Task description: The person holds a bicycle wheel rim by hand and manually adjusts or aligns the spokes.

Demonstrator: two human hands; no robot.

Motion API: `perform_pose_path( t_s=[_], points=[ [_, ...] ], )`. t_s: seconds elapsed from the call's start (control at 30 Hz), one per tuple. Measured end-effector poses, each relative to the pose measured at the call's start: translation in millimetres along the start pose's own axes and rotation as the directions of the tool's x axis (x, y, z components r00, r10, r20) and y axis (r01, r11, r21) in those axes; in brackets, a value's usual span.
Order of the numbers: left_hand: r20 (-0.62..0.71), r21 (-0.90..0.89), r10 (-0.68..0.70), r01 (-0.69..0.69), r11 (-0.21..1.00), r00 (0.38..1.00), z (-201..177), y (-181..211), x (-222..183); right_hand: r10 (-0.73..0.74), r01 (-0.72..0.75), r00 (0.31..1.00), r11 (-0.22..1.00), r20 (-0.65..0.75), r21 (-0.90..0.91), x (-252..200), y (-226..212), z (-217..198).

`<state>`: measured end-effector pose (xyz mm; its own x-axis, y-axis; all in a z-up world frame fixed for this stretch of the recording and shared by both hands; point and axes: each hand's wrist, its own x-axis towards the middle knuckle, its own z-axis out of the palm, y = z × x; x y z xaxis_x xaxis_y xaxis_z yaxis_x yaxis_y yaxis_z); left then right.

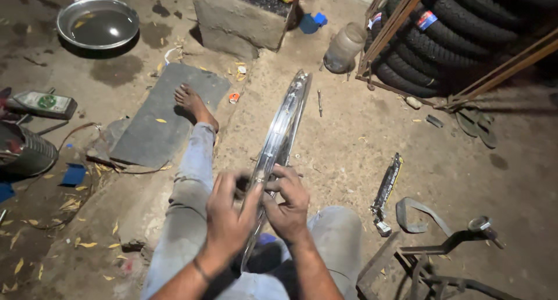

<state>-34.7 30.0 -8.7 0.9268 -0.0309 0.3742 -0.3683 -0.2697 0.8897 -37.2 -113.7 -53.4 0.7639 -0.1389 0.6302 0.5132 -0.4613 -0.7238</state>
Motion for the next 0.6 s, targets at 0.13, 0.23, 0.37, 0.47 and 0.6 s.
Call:
perform_pose_path(
  t_s=[0.13, 0.23, 0.37, 0.47, 0.6],
  points=[
    [0.039, -0.123, -0.111, 0.115, 0.986, 0.993, -8.5, -12.2, -29.2, -0.039, 0.041, 0.999, 0.971, 0.014, -0.237, -8.8, 7.0, -2.4],
    [0.123, -0.130, -0.245, 0.261, 0.957, 0.962, -8.7, -17.4, -4.7, 0.109, -0.119, 0.990, 0.987, -0.092, -0.107, 0.4, 20.0, -4.7],
    [0.198, -0.181, -0.127, 0.164, 0.970, 0.972, 5.3, -9.1, 34.2, 0.447, -0.356, 0.894, 0.765, -0.044, 0.536, -9.2, 33.1, -2.0],
    [0.153, 0.028, -0.061, 0.057, 0.998, 0.986, 18.0, 0.2, 46.2, 0.375, -0.329, 0.927, 0.801, 0.010, 0.500, -12.0, 47.1, 2.8],
    [0.048, 0.116, 0.173, -0.178, 0.977, 0.984, 24.5, -1.0, 40.8, 0.182, -0.194, 0.981, 0.956, 0.072, 0.221, -10.4, 69.1, -3.9]
  ],
)
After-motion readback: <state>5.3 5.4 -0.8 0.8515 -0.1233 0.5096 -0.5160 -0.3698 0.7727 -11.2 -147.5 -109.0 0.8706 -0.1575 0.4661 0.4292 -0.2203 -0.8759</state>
